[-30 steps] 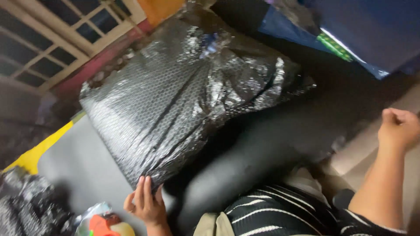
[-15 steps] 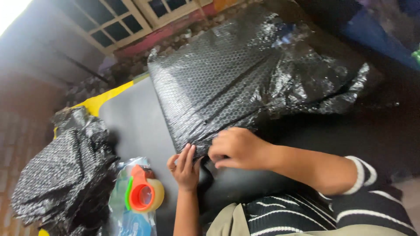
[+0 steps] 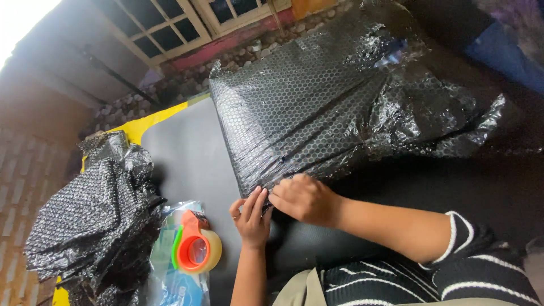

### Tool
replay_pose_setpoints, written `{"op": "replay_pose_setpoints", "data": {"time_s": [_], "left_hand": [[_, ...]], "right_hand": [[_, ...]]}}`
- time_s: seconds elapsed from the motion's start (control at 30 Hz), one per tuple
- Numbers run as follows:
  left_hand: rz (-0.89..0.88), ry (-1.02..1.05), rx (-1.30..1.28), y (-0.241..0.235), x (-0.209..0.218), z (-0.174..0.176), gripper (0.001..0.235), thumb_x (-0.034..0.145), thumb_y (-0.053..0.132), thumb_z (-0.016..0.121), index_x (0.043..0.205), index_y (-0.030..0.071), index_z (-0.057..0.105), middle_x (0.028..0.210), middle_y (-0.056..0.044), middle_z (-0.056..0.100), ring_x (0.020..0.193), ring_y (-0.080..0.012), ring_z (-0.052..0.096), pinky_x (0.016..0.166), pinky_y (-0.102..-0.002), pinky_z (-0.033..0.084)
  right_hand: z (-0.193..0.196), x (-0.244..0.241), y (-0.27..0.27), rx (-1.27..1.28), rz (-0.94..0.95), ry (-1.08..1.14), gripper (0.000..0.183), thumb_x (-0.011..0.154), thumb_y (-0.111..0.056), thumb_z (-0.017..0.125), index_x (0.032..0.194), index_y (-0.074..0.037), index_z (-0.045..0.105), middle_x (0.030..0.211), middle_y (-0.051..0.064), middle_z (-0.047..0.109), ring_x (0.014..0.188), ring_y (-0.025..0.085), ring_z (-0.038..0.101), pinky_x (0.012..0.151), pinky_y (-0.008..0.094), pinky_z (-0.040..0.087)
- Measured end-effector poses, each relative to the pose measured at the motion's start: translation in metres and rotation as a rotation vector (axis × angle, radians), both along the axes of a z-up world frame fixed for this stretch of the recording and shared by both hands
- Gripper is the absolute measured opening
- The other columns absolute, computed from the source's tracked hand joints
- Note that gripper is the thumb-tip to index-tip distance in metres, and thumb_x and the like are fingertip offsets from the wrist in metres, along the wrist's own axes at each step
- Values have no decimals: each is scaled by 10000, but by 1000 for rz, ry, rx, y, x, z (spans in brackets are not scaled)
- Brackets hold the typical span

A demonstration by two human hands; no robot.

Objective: The person wraps a large rectangular item in black bubble wrap on a table. They use a tape dispenser to apply clear tape, folding and smoothing the wrap to secure the package. The person repeatedly tapes and adjusts the bubble wrap to ensure the item is fully enclosed.

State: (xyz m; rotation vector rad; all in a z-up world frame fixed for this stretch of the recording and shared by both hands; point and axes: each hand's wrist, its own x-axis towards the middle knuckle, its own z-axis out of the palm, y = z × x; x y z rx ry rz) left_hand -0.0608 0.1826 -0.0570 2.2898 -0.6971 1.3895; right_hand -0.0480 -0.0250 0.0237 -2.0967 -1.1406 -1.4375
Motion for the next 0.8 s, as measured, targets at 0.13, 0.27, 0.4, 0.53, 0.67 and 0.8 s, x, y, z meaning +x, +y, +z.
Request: {"op": "replay_pose_setpoints", "data": {"time_s": [0.13, 0.27, 0.4, 0.53, 0.67, 0.8], "left_hand": [[-13, 8, 20, 1, -3, 1, 384, 914, 335, 761, 1238, 129, 749, 1227, -25, 756, 1055, -170, 681, 981, -308, 464], [-7, 2, 35, 2, 0, 0, 410, 881, 318, 793, 1240, 126, 748, 1224, -29, 755, 1051, -173, 688, 976, -321, 469], [2, 0, 13, 2, 1, -5, 410, 877, 331, 801, 1239, 144, 757, 1232, -24, 754, 1035, -182, 652, 981, -310, 460], [68, 29, 43, 11, 1, 1, 374, 914, 369, 753, 1250, 207, 756, 1250, 21, 746, 1083, -171, 634, 1009, -323, 449], [205, 108, 10, 48, 14, 4, 299, 1007, 333, 652, 1275, 226, 732, 1314, -6, 706, 1193, -262, 597, 1033, -400, 437], [359, 93, -16, 71, 20, -4, 349, 1016, 274, 631, 1356, 283, 706, 1461, -31, 630, 1395, -347, 485, 1136, -431, 354]], "right_hand": [[-26, 6, 3, -9, 16, 105, 242, 1072, -225, 537, 1131, -84, 725, 1065, 112, 701, 940, 287, 673, 805, 394, 525], [-63, 20, 11, -107, -26, 214, 442, 1076, -398, 436, 1273, -68, 653, 1213, 101, 675, 1079, 266, 635, 885, 402, 491], [-61, 21, 14, -133, -77, 202, 412, 1079, -388, 421, 1244, -94, 657, 1167, 69, 658, 1039, 235, 621, 886, 391, 472], [-31, 7, -6, -184, -29, 283, 504, 922, -413, 593, 1315, -100, 627, 1282, 90, 638, 1176, 249, 591, 1020, 452, 417], [35, -17, -56, 56, 125, 359, 411, 907, -383, 754, 1213, -112, 710, 1285, 103, 684, 1267, 321, 603, 1053, 520, 415], [63, -43, -170, 211, -100, 360, 339, 795, -354, 853, 1071, -166, 792, 1077, 43, 764, 1123, 346, 681, 988, 487, 503]]}}
